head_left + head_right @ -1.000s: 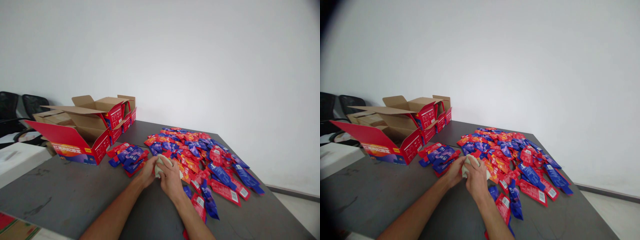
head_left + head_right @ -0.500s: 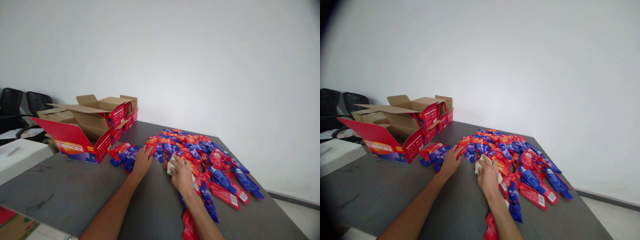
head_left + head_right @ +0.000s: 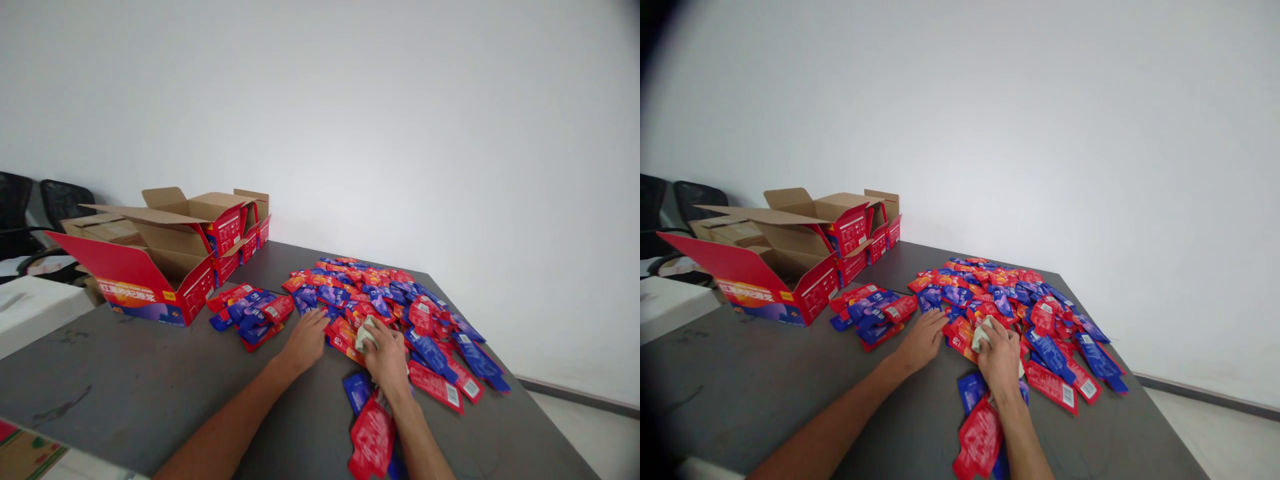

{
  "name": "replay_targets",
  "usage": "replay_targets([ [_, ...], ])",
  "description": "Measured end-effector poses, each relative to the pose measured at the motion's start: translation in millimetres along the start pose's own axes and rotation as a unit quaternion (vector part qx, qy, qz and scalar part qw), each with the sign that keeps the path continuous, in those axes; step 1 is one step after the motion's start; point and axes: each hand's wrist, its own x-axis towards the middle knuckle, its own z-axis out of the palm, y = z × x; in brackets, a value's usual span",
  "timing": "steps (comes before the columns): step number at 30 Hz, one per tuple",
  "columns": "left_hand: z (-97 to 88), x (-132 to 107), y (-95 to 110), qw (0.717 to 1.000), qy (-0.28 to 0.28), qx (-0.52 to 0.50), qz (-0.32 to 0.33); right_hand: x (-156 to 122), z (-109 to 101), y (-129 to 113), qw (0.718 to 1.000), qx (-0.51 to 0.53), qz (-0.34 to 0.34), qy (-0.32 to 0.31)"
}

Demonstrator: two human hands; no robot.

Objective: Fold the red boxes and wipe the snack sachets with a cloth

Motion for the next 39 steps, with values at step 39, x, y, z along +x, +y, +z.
replay_targets([
  [39, -24.4, 5, 50, 0.688, 0.009, -0.705, -0.172, -21, -12, -53, 0.979, 0.154, -0.135, 0.008],
])
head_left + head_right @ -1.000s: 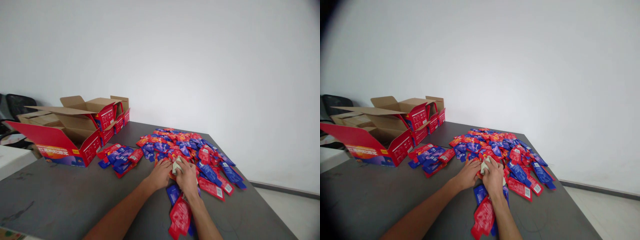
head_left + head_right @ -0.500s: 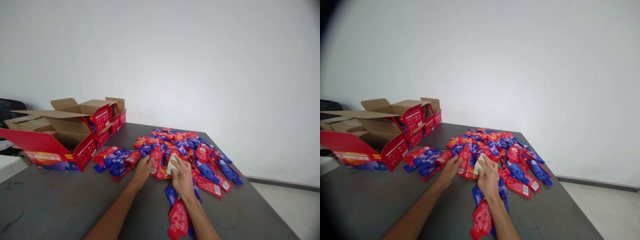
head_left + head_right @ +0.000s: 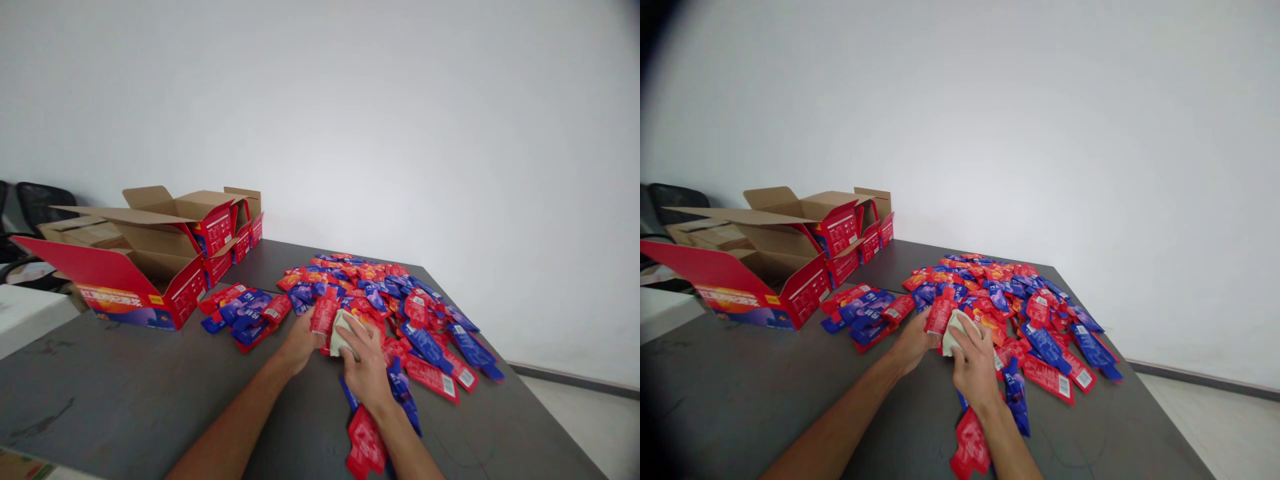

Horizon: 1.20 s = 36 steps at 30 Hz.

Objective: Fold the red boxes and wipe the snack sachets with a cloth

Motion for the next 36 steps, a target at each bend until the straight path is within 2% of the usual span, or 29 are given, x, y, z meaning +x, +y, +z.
replay_targets([
  [3, 0.2, -2, 4, 0.997, -0.062, -0.044, -0.034, 1, 3, -8, 0.997, -0.013, -0.049, -0.065],
  [5, -0.4, -4, 6, 0.991, -0.1, -0.061, -0.061, 3, 5, -9, 0.996, -0.027, -0.052, -0.075],
  [9, -0.4, -7, 3, 0.979, -0.158, -0.058, -0.113, 5, 3, 5, 0.998, -0.061, 0.004, 0.011],
  [12, 1.6, -8, -5, 0.975, -0.174, -0.063, -0.123, 5, 0, 13, 0.995, -0.076, 0.034, 0.063],
  [14, 2.0, -6, -8, 0.977, -0.16, -0.074, -0.118, 5, -1, 12, 0.996, -0.071, 0.027, 0.056],
  [19, -0.4, -3, -5, 0.984, -0.118, -0.102, -0.088, 5, 4, -12, 0.997, -0.053, -0.034, -0.044],
  [22, 0.2, -1, 0, 0.984, -0.093, -0.127, -0.083, 7, 7, -18, 0.995, -0.051, -0.041, -0.071],
  [24, 1.0, 0, 0, 0.985, -0.065, -0.126, -0.097, 7, 7, -13, 0.997, -0.053, -0.018, -0.053],
  [28, -1.4, 3, -8, 0.99, -0.009, -0.098, -0.103, 4, 6, 10, 0.995, -0.067, 0.058, 0.034],
  [31, -5.1, 6, -14, 0.992, 0.016, -0.086, -0.088, 1, 3, 21, 0.994, -0.061, 0.078, 0.055],
  [34, -8.2, 8, -14, 0.993, 0.041, -0.085, -0.064, 1, 0, 19, 0.993, -0.04, 0.087, 0.064],
  [36, -10.2, 9, -12, 0.992, 0.077, -0.088, -0.042, 2, -2, 13, 0.993, -0.023, 0.089, 0.068],
])
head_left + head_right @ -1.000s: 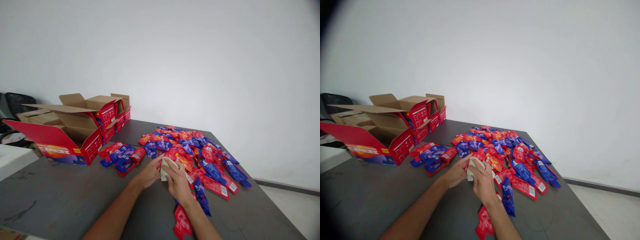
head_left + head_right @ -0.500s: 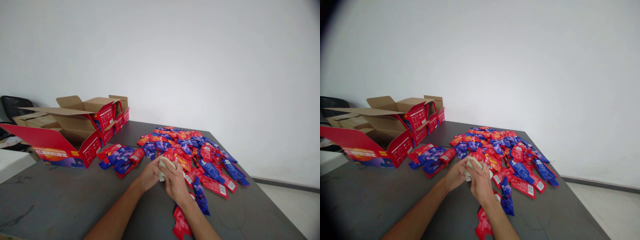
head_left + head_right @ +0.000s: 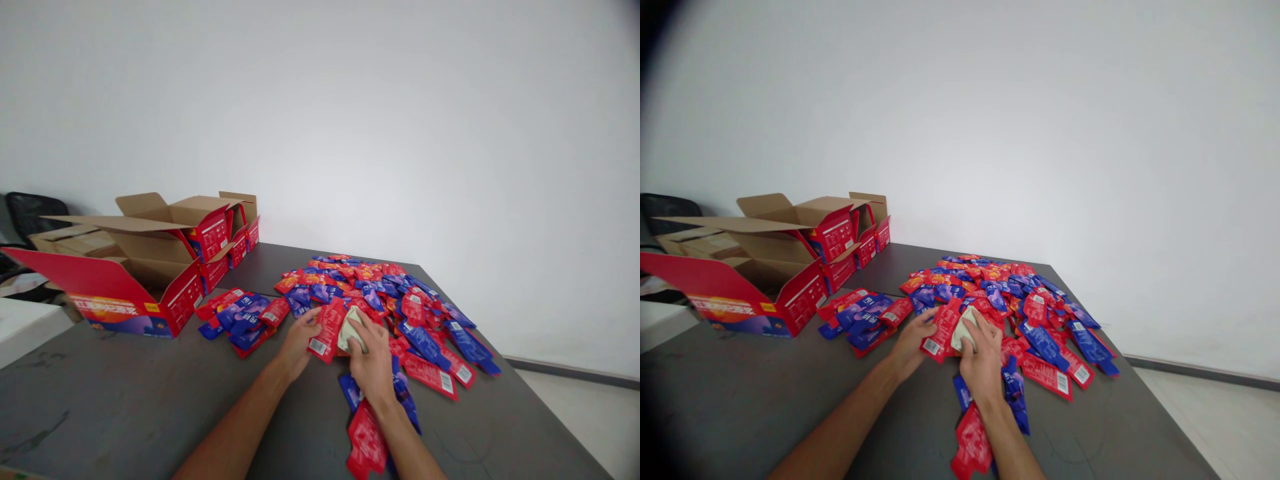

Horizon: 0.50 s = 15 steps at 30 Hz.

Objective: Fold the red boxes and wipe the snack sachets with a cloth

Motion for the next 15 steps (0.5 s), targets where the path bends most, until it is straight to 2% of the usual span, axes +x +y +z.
replay_targets([
  [2, -1.7, 1, 3, 0.999, 0.043, -0.005, 0.031, -1, 0, -6, 1.0, 0.023, -0.005, -0.005],
  [5, -3.9, 3, 5, 0.994, 0.084, -0.001, 0.063, -5, 2, -14, 0.997, 0.062, -0.026, -0.046],
  [8, -3.1, 3, 2, 0.996, 0.07, 0.009, 0.047, -8, 7, -18, 0.992, 0.077, -0.057, -0.084],
  [12, 3.0, 2, -3, 0.998, 0.056, -0.005, -0.006, -9, 9, -23, 0.99, 0.05, -0.086, -0.096],
  [15, 6.2, 1, -5, 0.998, 0.017, -0.039, -0.043, -9, 10, -29, 0.985, 0.028, -0.112, -0.124],
])
